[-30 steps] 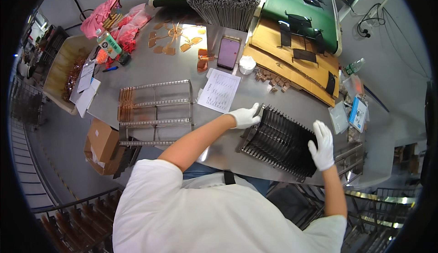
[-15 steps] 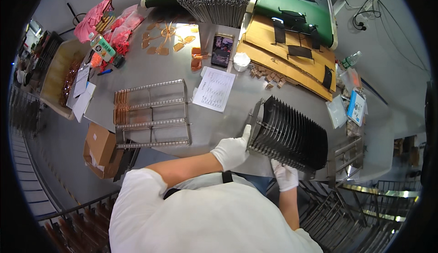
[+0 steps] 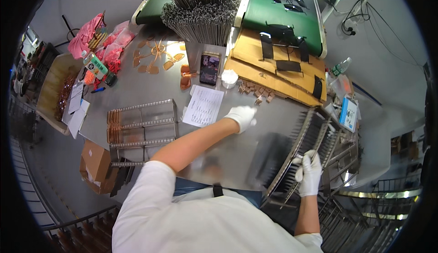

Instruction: The person assembles sunglasses by inserting black and copper frames into a metal rack on a workbench. They handle multiple frames one at a time, placing them into slots and occasionally adjusting the rack.

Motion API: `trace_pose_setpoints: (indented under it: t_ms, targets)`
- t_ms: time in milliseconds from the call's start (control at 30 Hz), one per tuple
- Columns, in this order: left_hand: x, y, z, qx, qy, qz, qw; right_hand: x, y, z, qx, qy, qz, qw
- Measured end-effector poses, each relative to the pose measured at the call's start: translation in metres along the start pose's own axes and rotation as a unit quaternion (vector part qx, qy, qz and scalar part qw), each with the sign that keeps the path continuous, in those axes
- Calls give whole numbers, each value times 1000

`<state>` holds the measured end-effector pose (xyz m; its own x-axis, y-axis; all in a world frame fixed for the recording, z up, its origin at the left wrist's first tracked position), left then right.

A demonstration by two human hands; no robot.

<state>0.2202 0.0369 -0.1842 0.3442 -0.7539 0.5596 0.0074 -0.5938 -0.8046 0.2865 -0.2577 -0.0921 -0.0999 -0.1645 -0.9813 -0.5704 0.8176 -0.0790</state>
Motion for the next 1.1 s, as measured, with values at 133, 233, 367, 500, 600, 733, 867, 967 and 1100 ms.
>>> trace_pose_setpoints:
  t_ms: [133, 233, 367, 500, 600, 733, 867, 967, 1100]
  targets:
    - [-16, 10, 73, 168, -54, -3, 984, 33, 14, 20, -53, 31, -43, 997]
    - [-36, 40, 108, 152, -40, 60, 986, 34, 42, 21, -63, 88, -45, 993]
    - [-22, 23, 61, 187, 1, -78, 979, 69, 57, 37, -62, 125, -28, 990]
    - [34, -1, -18, 204, 203, -225, 931, 84, 69, 32, -91, 147, -46, 984]
    - [68, 16, -62, 145, 283, -132, 939, 63, 64, 34, -100, 111, -118, 982]
    - [82, 41, -73, 143, 215, -40, 965, 32, 17, 2, 47, -115, -348, 929]
    - [95, 51, -65, 158, 202, 71, 964, 25, -25, -31, 206, -216, -423, 856]
    - [92, 50, -62, 181, 197, 4, 964, 29, -39, -54, 253, -278, -465, 802]
    - [95, 51, -64, 157, 204, 52, 965, 37, -35, -69, 125, -108, -403, 900]
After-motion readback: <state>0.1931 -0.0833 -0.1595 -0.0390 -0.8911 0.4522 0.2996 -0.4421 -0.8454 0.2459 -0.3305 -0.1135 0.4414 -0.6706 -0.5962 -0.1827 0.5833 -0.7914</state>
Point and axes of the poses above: each hand's wrist, its own z-axis towards the middle knuckle, its own y-axis out of the palm, x = y × z, the point moved 5 cm from there along z, towards the middle knuckle, and after that the axes turned 7 degrees about -z, right-handed, at the moved point
